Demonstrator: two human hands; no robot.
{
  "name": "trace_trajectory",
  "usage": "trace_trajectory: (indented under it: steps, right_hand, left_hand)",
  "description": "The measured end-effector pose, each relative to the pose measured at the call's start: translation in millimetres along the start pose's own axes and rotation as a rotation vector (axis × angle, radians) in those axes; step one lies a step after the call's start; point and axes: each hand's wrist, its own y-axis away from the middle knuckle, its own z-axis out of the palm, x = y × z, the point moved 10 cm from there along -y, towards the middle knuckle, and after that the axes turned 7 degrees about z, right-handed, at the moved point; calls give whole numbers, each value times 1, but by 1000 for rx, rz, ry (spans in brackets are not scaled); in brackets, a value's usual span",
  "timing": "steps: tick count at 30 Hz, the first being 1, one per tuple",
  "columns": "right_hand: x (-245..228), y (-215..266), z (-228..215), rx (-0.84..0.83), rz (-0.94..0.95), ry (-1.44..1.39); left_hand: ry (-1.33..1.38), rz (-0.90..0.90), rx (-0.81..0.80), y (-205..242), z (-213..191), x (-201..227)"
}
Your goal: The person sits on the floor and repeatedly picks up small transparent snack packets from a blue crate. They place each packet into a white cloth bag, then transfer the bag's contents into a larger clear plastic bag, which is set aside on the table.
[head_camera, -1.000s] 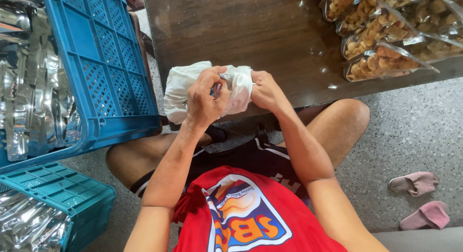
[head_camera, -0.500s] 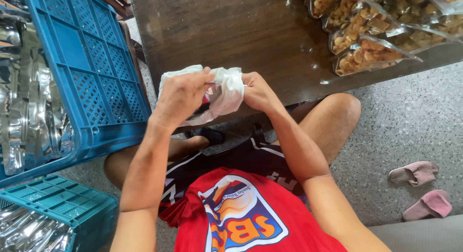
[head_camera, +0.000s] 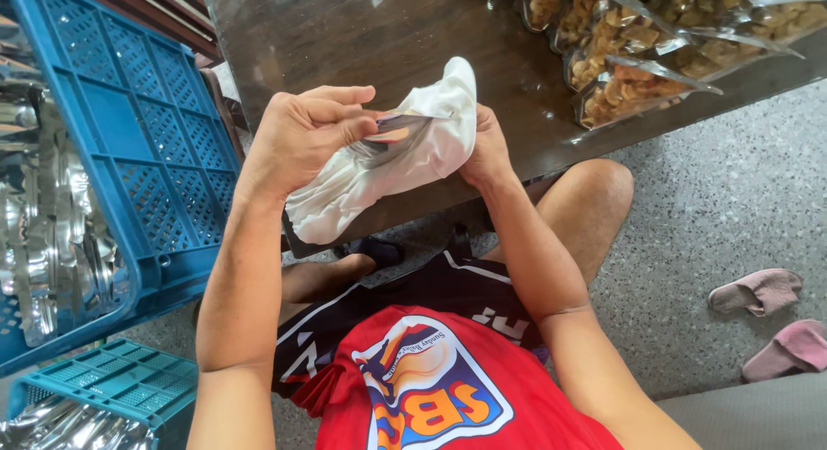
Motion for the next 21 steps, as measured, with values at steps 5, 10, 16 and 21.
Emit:
trace_trajectory:
  steps: [5, 10, 16, 21]
  right_hand:
    - [2, -6, -28, 123, -37, -130]
    - [-12, -12, -70, 343, -79, -364]
    - [16, -10, -48, 239, 269, -184]
    - [7, -6, -30, 175, 355, 138]
  left_hand:
    - [-147, -195, -37, -14, 2, -33]
    - [-44, -266, 207, -46, -41, -56]
    - [220, -404, 427, -100, -23, -126]
    - [515, -428, 546, -165, 42, -197]
